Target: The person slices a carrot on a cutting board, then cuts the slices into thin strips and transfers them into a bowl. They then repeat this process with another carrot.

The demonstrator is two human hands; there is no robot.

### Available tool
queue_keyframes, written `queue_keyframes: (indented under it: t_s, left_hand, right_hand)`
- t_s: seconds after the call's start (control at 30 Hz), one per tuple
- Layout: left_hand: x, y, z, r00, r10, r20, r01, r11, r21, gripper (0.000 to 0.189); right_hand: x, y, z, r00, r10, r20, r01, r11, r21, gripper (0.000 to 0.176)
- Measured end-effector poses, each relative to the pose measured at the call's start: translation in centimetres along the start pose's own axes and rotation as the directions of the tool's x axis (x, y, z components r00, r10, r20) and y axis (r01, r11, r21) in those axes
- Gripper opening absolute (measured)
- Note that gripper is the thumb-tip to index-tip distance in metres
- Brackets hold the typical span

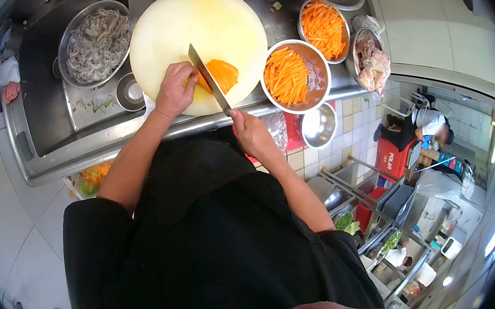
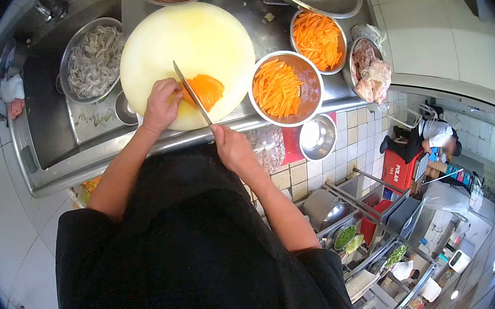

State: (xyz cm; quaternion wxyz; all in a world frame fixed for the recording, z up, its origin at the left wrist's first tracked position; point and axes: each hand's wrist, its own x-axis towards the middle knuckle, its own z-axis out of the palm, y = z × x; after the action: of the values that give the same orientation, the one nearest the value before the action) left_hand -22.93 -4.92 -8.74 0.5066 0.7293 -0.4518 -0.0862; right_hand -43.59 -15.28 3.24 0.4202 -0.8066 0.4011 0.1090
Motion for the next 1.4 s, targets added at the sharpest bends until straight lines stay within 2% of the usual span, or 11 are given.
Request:
queue_keyframes:
  t_s: [0.2,0.43,0.63,0.83,0.93,1.03,1.13,1.33,1.4]
  left_hand:
    - [0.0,-0.1,0.1,0.999,0.029,0.015,-0.029,0.999,0.025,0.017]
    - [0.2,0.5,-0.2,1.0,0.028,0.01,-0.028,0.999,0.023,0.018]
    - [0.2,0.4,-0.1,1.0,0.029,0.001,-0.029,0.999,0.013,0.017]
    - [0.0,0.1,0.1,1.0,-0.019,-0.004,0.019,0.999,0.038,0.014]
    - [-0.2,0.2,0.1,1.0,-0.012,-0.011,0.012,1.0,-0.008,0.012]
    - [-0.7,0.3,0.0,1.0,0.004,-0.013,-0.004,1.0,-0.003,0.01]
    - [-0.7,0.3,0.1,1.0,0.013,-0.003,-0.013,1.0,-0.012,0.009]
    - [-0.6,0.5,-0.2,1.0,0.01,0.021,-0.01,1.0,-0.03,0.009]
    - [-0.5,0.2,-0.1,0.999,0.04,0.014,-0.04,0.999,-0.025,0.01]
  right_hand:
    - [-2.7,-2.0,-2.8,0.996,0.074,0.045,-0.075,0.997,0.03,0.048]
    - [-4.7,-1.6,-2.5,0.991,0.123,0.055,-0.124,0.992,0.017,0.046]
    - [-3.0,0.2,0.0,0.999,0.042,-0.003,-0.042,0.997,-0.066,0.045]
    - [-1.0,1.4,1.5,0.998,-0.035,-0.057,0.034,0.999,-0.021,0.048]
    - [-1.2,1.4,1.0,0.999,-0.037,-0.008,0.037,0.999,-0.028,0.049]
    - [-1.5,1.5,1.8,0.999,-0.021,-0.04,0.018,0.997,-0.073,0.05]
    - [-1.1,1.1,1.2,0.999,-0.021,-0.024,0.022,0.999,0.026,0.051]
    - [-2.4,-1.3,-1.2,1.0,0.024,-0.009,-0.024,0.999,0.021,0.051]
    - [-3.1,-1.7,-2.0,0.996,0.067,0.052,-0.068,0.997,0.024,0.051]
